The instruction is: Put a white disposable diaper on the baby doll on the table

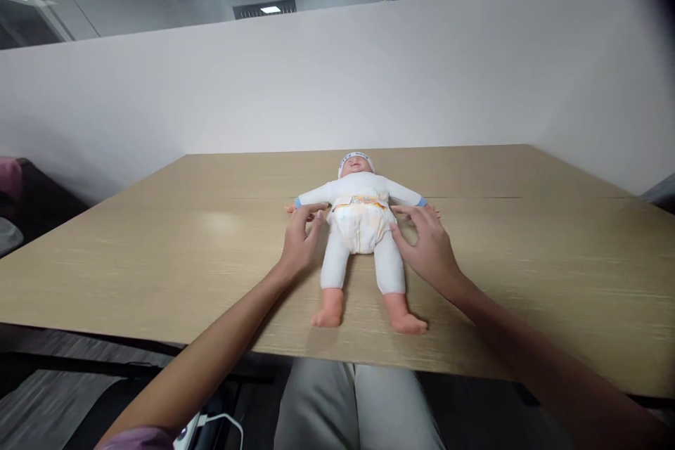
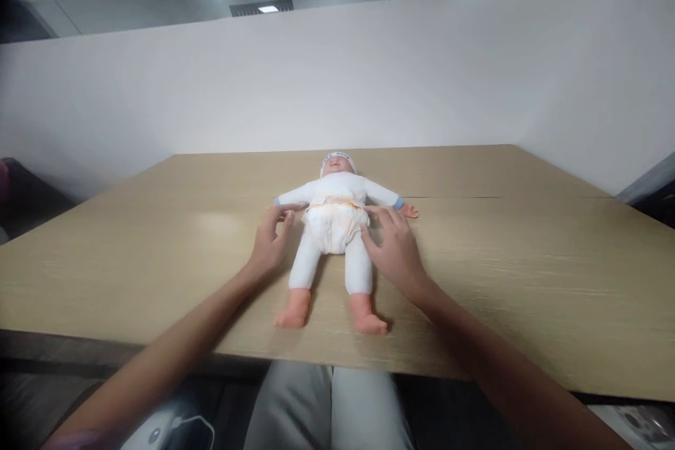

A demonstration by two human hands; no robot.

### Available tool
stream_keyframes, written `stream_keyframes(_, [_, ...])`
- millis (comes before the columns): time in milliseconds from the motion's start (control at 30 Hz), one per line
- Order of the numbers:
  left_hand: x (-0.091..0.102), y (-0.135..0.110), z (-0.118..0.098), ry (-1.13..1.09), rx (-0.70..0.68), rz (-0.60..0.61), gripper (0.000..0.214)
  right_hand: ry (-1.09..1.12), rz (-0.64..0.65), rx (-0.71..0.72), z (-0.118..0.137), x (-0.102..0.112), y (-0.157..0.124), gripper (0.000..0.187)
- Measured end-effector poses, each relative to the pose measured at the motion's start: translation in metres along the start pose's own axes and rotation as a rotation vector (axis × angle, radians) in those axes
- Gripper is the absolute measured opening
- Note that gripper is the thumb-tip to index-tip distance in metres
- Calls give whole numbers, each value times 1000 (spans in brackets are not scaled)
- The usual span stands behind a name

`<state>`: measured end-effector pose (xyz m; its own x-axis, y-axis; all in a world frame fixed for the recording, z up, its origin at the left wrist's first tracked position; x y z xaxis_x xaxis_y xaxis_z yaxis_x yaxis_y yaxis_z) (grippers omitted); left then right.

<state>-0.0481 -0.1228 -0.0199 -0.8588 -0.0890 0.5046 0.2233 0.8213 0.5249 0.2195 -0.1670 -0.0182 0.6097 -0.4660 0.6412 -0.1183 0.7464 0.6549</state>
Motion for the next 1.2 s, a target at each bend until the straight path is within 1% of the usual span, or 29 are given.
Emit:
stream_keyframes(67, [-1,0,8,80,-23,17,38,36,31,-11,-7,-5,0,20])
stream_keyframes(133, [-2,-2,16,143,-12,20,47,67,49,1,-13,-8,0,17])
stream_keyframes(233, [-3,-5,27,203,17,17,58,64,35,37,-21,-6,1,17])
stream_keyframes(300, [-2,-3,34,258,32,15,57,3,12,33,-31,-4,3,19])
stream_keyframes(333, [-2,0,38,291,35,10,53,-39,3,21,-38,-3,5,20])
stream_keyframes(433, [-1,16,51,397,27,-8,33,-153,-1,-18,-65,-7,17,28])
stream_keyframes(467, [-2,23,57,429,19,-4,32,-174,7,-27,-75,-10,23,32])
stream_keyframes(533, [-5,40,68,474,0,28,49,-201,45,-35,-94,-20,35,42])
stream_keyframes(600, [-10,57,79,515,-10,91,66,-240,130,-32,-109,-31,47,51])
stream_keyframes(633, [-12,65,84,537,-8,128,70,-257,178,-32,-114,-37,52,55])
stream_keyframes(700, [-16,75,94,574,11,191,71,-276,253,-38,-122,-45,58,57])
stream_keyframes(767, [-18,81,100,588,32,227,64,-260,287,-37,-125,-48,61,54])
stream_keyframes(833, [-17,82,103,582,41,232,58,-243,294,-17,-125,-48,60,53])
stream_keyframes(933, [-14,81,104,578,45,232,52,-231,286,-4,-123,-47,60,50])
stream_keyframes(1000, [-14,80,104,578,52,228,50,-213,276,-30,-119,-46,60,45])
stream_keyframes(1033, [-14,80,102,578,58,224,50,-183,272,-67,-117,-46,61,43])
stream_keyframes(1100, [-14,78,96,574,75,213,47,-90,254,-186,-111,-45,61,39])
stream_keyframes(1200, [-12,72,73,566,110,180,38,29,201,-370,-100,-42,58,37])
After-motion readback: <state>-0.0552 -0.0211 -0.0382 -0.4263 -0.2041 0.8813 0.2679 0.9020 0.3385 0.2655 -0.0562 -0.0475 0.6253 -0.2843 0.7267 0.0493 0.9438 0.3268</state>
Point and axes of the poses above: each hand's wrist, its own y-axis towards the middle knuckle, its own x-axis out of the back of the hand, z = x × y, the point moved 3 cm from there along y, towards the middle knuckle, and after that the axes turned 7 degrees about z, right-handed, at the moved point
